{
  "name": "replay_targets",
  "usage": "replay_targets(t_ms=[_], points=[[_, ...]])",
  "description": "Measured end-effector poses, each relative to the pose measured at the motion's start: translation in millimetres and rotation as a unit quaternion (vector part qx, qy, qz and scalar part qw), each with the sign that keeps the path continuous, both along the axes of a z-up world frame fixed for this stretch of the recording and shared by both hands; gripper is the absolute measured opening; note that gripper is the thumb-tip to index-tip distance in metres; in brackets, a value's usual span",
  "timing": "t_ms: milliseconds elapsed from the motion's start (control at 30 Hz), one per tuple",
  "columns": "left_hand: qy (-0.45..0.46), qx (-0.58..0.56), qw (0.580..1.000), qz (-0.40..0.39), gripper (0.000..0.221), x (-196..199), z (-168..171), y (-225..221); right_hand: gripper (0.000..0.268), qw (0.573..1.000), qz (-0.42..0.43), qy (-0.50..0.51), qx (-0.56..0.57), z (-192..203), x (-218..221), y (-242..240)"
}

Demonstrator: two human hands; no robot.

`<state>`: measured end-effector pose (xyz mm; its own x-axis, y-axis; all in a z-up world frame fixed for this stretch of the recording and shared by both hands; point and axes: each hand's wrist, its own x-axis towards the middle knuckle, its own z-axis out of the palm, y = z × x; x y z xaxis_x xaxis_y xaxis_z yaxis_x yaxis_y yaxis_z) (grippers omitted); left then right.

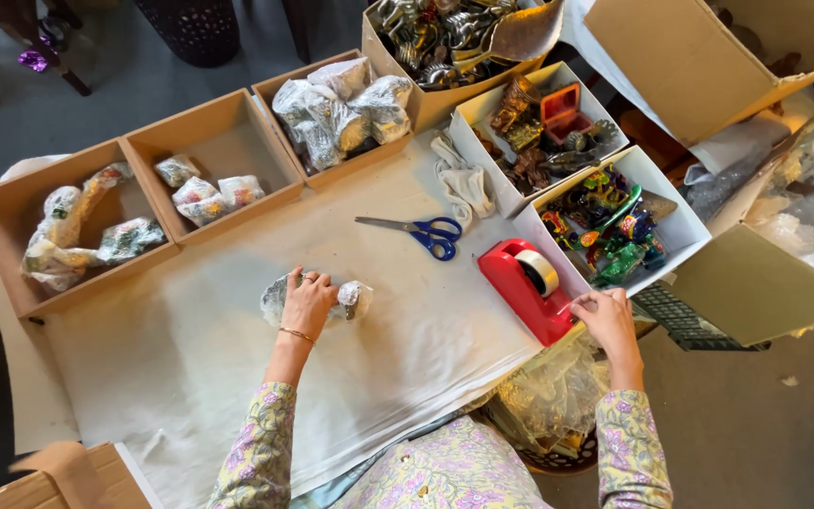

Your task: The recorder is wrapping small ornaments and figurines in protective materials like bubble wrap and placing them in boxes.

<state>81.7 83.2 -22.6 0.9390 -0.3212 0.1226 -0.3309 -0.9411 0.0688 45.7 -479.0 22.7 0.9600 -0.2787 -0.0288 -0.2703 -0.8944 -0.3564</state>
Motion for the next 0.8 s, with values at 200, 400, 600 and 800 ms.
replay_targets(t_ms=[200, 400, 600, 800], points=[[-0.005, -0.015, 1.0, 0.003, 0.009, 0.3, 1.1, -1.1, 0.023, 0.999, 0.049, 0.003, -0.015, -11.6, 2.7, -12.0], [-0.001, -0.006, 1.0, 0.003, 0.008, 2.0, -1.5, -1.7, 0.026, 1.0, 0.021, -0.003, -0.018, -13.2, 0.7, -11.7], [0.002, -0.011, 1.0, 0.005, 0.008, 2.1, -3.6, -1.5, 0.028, 0.991, -0.055, 0.002, 0.119, 11.8, 0.7, -1.2], [0.004, -0.006, 1.0, 0.01, 0.007, 4.3, -10.5, 2.8, 0.025, 0.961, -0.064, 0.049, 0.263, 1.9, -9.6, -16.1]])
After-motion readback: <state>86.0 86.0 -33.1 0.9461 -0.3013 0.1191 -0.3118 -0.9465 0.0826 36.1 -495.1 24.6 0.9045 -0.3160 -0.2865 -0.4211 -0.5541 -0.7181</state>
